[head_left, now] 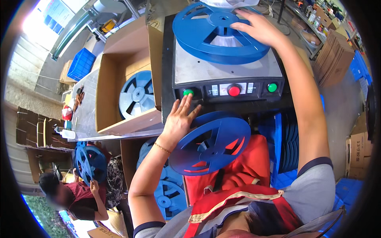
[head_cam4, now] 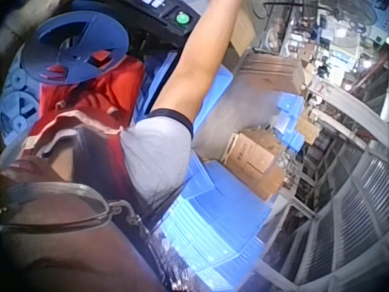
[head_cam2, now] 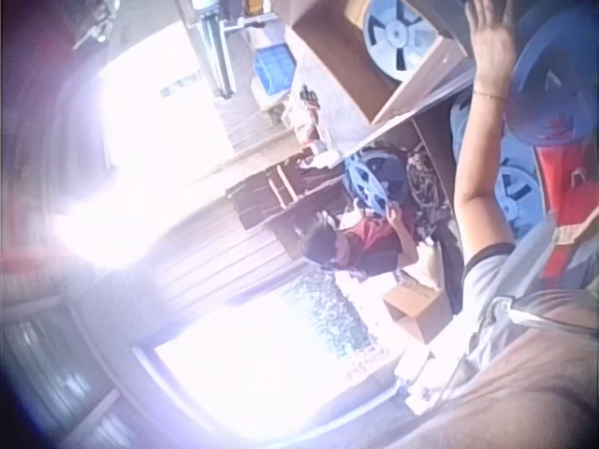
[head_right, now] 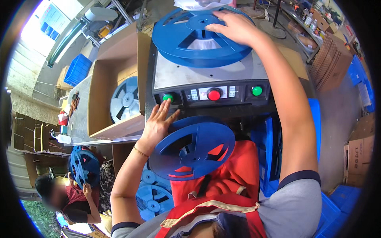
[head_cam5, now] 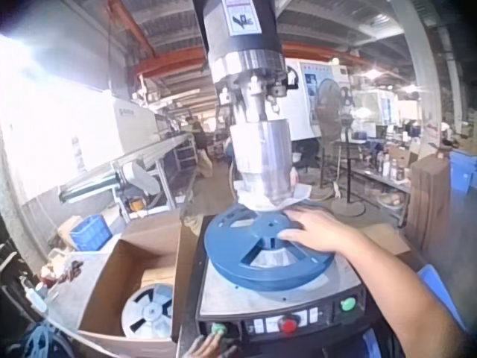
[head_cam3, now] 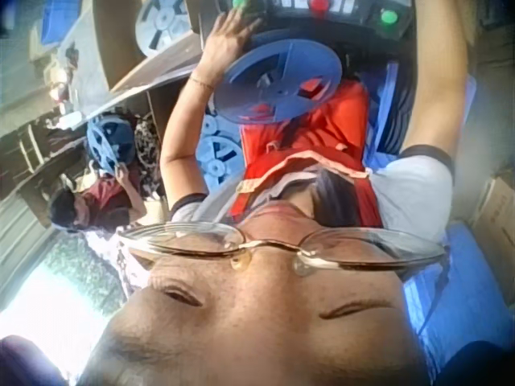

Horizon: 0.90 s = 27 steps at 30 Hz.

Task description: The person uses a machine to assemble two plastic reel halves together, then places the completed reels into a storage bin and stacks the bin.

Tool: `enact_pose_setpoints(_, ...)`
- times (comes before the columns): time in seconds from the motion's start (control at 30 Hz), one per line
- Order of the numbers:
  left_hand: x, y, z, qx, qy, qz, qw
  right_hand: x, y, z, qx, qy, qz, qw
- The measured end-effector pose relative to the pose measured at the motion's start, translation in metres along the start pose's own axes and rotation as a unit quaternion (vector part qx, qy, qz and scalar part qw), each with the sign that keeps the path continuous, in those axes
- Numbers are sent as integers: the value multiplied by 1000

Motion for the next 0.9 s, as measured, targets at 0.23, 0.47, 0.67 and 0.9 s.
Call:
enact_pose_setpoints(0.23, -22, 0, 3, 8, 88, -17, 996, 40, -256, 28, -51, -75, -78, 993)
enact_pose_setpoints(0.47, 30, 10, -81, 61, -260, 7, 964, 47, -267, 71, -61, 51, -10, 997)
enact_pose_setpoints(0.67, 74, 24, -216, -173, -214, 41, 961, 111, -335, 144, -114, 329, 73, 934)
enact_pose_setpoints(0.9, 67, 41, -181, 54, -272, -97, 956, 294, -484, -8, -502, 84, -221, 832)
Point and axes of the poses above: each hand's wrist, its own y-axis towards the middle knuckle, its own x-axis out of the back of the hand, z = x × y, the point moved 9 cm from there along y, towards the middle knuckle, and after that the axes turned 15 degrees about -z, right-handed, at the moved point
